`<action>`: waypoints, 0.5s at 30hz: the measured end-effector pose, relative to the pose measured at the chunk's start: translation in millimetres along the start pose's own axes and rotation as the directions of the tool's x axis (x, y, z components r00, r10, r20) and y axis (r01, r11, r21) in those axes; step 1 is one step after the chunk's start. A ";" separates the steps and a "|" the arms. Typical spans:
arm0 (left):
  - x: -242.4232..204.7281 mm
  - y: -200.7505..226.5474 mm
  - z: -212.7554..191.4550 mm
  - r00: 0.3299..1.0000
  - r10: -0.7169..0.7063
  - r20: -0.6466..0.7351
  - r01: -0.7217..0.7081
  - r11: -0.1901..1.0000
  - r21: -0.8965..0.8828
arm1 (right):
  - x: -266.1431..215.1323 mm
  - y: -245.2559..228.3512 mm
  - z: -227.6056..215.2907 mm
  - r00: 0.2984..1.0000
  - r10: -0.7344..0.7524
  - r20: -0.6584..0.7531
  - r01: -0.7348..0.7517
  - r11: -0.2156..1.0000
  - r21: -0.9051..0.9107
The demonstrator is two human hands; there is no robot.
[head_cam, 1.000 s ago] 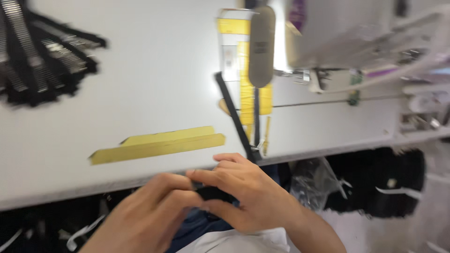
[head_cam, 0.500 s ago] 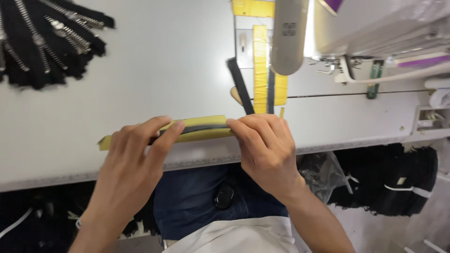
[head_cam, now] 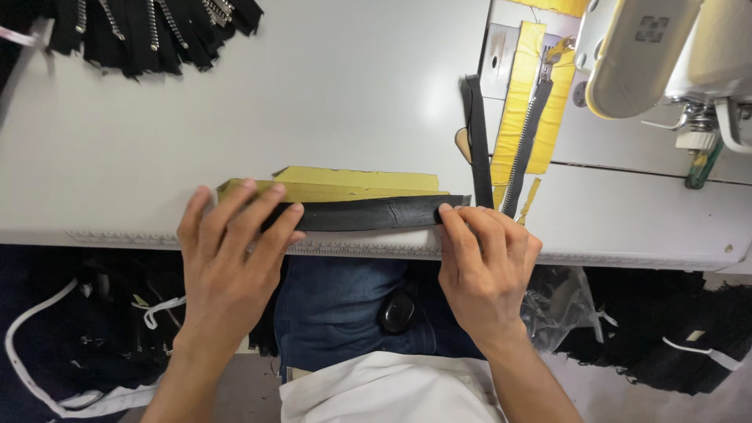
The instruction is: The person uses a sewing machine to stitch a black zipper onto a yellow fabric strip. They guide the materials under the needle, sew along the zipper teeth, and then remove the finished piece. The person repeats this process with another zipper, aligning and sewing it carefully.
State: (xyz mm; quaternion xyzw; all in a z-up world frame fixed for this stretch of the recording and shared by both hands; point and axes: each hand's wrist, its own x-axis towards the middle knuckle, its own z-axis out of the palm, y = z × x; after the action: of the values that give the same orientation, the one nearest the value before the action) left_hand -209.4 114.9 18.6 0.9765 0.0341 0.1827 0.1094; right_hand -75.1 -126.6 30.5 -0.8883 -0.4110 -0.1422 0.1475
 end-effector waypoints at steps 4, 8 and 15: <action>-7.4 5.4 7.4 0.977 -0.213 -0.002 0.207 0.953 -0.219 | 2.9 3.6 -4.6 0.998 0.037 0.058 -0.035 0.999 -0.026; -10.7 10.0 9.7 0.923 -0.383 0.025 0.374 0.883 -0.285 | 14.1 7.8 -13.5 0.985 0.095 0.147 -0.104 0.993 0.055; -8.5 22.1 6.9 0.783 -0.619 0.055 0.592 0.716 -0.369 | 25.2 13.2 -9.8 0.975 0.123 0.184 -0.158 0.970 0.185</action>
State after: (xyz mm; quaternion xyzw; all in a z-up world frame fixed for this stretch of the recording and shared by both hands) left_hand -214.2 91.0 14.3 0.8656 0.3210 0.1752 0.3421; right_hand -50.5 -121.2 47.0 -0.9050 -0.3702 -0.0130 0.2092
